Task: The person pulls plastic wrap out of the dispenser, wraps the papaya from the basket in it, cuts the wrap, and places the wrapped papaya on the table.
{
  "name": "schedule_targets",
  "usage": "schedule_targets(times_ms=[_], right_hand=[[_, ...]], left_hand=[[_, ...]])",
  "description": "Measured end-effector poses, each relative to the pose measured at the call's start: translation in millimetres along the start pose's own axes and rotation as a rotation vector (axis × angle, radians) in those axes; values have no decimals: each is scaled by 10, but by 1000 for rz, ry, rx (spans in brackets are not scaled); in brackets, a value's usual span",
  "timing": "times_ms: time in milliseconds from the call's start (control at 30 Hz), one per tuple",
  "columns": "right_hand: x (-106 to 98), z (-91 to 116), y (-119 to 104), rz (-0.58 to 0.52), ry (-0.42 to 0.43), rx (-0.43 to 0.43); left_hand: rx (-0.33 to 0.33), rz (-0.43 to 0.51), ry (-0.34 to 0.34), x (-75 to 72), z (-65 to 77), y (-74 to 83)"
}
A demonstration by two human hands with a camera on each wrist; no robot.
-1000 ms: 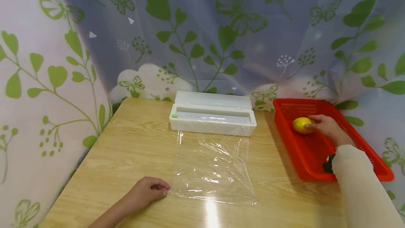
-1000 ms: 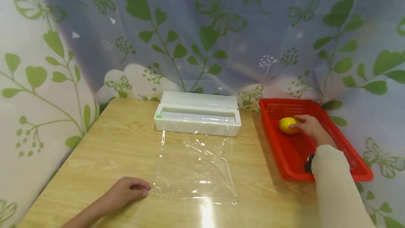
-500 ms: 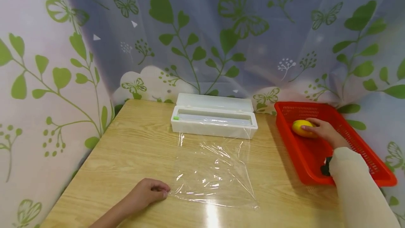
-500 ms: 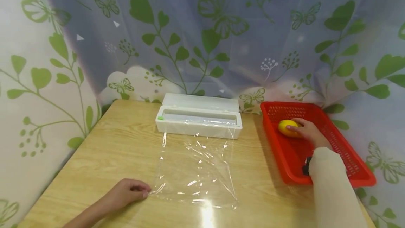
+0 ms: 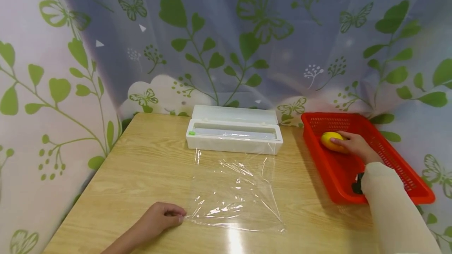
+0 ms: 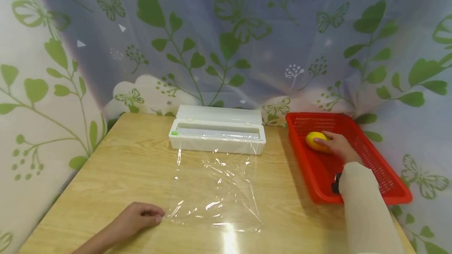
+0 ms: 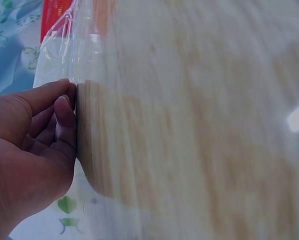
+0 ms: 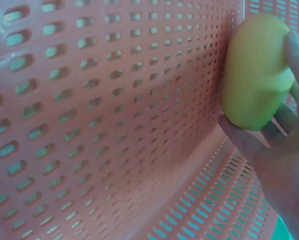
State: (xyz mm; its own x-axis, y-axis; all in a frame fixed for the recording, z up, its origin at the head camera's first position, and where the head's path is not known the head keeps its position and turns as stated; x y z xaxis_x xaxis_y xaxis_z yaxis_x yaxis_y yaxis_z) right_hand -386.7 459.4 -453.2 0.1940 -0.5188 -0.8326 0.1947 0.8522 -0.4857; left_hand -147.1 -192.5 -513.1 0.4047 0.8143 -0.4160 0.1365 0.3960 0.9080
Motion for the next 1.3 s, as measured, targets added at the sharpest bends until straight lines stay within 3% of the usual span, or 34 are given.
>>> schedule_targets(times_ms=[367,667,900,1100,1300], right_hand=[[-106,136,-248,-3,125,-61],[-315,509,-594,-131,264,-28],[-402,760,-963,-170,288,-63],[-355,954,-1273,-166,273,-81],[-155,1219,-1532,-164,283,-100]], left_hand=[[-2,-16,17,-12,35,5],[9,8,27,10,29,-1],[22,-16,23,14,15,-4],[22,-21,28,21,22,-18],[12,-15,22,33,18,-7]])
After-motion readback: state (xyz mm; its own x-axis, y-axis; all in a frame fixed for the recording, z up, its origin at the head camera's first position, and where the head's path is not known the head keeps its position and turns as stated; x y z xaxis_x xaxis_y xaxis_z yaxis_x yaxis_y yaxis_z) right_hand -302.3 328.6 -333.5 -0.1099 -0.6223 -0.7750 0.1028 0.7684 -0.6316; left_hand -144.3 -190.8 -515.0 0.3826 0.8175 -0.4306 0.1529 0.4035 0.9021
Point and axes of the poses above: each hand's wrist, its own z-axis away from the middle knuckle, its own x-axis out of the palm, y = z × x, the point moved 2 cm from there along -z, towards the middle knuckle, and after that the axes turned 10 degrees about x, right-handed, at the moved point
